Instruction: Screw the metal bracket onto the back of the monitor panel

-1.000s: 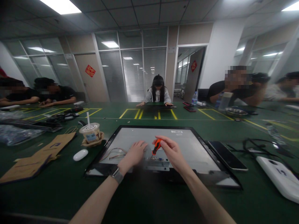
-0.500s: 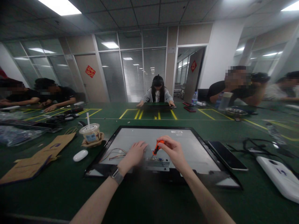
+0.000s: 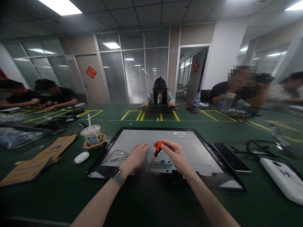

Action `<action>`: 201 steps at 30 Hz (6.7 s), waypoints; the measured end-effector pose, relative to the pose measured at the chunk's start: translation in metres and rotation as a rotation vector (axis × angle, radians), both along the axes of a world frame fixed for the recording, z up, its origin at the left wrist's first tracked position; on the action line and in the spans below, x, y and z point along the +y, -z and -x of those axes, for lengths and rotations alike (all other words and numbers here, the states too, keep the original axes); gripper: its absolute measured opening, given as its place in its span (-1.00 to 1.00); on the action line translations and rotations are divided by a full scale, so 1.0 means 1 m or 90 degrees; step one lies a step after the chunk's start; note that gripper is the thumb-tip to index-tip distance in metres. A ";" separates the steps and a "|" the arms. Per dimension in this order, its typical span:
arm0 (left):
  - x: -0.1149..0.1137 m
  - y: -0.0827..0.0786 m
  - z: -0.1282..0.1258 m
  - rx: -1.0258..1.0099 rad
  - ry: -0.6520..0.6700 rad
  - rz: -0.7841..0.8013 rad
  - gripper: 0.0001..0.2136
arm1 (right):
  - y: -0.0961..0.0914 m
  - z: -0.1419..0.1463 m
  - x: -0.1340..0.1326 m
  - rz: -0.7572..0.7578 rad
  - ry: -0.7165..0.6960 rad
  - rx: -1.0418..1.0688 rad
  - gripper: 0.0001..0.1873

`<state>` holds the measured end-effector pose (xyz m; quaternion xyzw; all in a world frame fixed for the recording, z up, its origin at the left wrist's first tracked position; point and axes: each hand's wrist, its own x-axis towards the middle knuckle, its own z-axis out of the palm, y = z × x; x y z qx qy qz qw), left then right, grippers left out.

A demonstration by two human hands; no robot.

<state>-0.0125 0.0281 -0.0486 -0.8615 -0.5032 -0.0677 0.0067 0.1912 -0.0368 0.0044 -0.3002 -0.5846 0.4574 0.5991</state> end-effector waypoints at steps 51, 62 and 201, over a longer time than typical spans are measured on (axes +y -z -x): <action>0.004 0.003 0.000 0.009 0.014 -0.002 -0.50 | 0.000 0.001 -0.003 -0.170 0.166 -0.174 -0.69; 0.002 0.002 0.000 0.001 0.009 -0.002 -0.52 | -0.001 0.000 -0.005 -0.203 0.156 -0.177 -0.71; 0.003 0.004 0.001 0.006 0.014 -0.005 -0.51 | -0.001 0.002 -0.002 -0.122 0.133 -0.112 -0.75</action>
